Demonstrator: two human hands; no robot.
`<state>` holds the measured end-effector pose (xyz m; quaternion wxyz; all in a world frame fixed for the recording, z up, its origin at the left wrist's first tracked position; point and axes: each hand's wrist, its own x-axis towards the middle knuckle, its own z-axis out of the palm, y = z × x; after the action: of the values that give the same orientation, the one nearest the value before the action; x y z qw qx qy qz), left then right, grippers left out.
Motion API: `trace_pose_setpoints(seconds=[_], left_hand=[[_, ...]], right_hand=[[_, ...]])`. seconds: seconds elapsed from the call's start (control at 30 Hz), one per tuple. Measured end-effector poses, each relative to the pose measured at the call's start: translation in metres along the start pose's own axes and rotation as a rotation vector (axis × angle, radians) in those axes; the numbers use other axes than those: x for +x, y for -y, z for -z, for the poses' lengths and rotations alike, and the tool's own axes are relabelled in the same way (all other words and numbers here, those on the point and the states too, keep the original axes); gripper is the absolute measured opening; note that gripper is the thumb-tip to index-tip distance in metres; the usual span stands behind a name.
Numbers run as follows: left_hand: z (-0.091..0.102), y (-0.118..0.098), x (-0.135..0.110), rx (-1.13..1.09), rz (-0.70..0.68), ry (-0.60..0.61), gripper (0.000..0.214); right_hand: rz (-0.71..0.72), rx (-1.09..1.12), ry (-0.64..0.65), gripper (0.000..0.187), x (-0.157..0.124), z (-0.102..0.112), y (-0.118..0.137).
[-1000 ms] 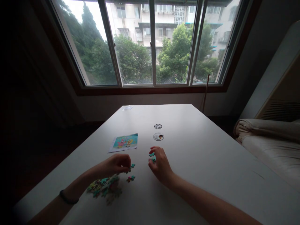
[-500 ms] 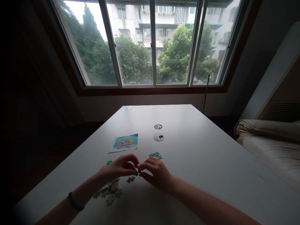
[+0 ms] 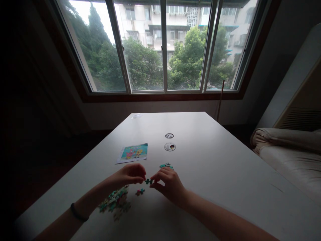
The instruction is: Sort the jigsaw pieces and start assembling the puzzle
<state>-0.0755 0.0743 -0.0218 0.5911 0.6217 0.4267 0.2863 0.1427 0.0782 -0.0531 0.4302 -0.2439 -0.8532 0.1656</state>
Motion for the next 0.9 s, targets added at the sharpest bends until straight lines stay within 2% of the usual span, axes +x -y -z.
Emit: trace_pose_setpoints(seconds=[0.07, 0.17, 0.27, 0.33, 0.5, 0.7, 0.8, 0.9], left_hand=[[0.001, -0.002, -0.002, 0.043, -0.009, 0.001, 0.030], [0.005, -0.008, -0.007, 0.253, -0.016, -0.016, 0.024], [0.015, -0.016, -0.013, 0.488, -0.001, -0.030, 0.021], [0.024, -0.020, -0.017, 0.568, -0.001, -0.051, 0.022], [0.043, -0.031, -0.023, 0.666, 0.053, -0.078, 0.023], [0.062, -0.030, -0.032, 0.803, 0.074, -0.087, 0.022], [0.068, -0.027, -0.037, 0.871, 0.107, -0.067, 0.022], [0.068, -0.026, -0.040, 0.901, 0.177, 0.034, 0.028]], right_hand=[[0.000, -0.003, -0.001, 0.015, -0.001, -0.001, 0.000], [-0.006, -0.005, 0.004, 0.013, -0.001, -0.001, 0.000], [-0.032, -0.022, 0.026, 0.010, 0.003, 0.002, 0.000], [-0.073, -0.045, 0.050, 0.006, 0.009, 0.009, -0.002], [-0.248, -0.109, 0.076, 0.008, 0.025, 0.030, -0.022], [-0.329, -0.176, 0.204, 0.007, 0.024, 0.038, -0.045], [-0.324, -0.189, 0.197, 0.013, 0.023, 0.035, -0.044], [-0.286, -0.177, 0.147, 0.014, 0.023, 0.031, -0.033]])
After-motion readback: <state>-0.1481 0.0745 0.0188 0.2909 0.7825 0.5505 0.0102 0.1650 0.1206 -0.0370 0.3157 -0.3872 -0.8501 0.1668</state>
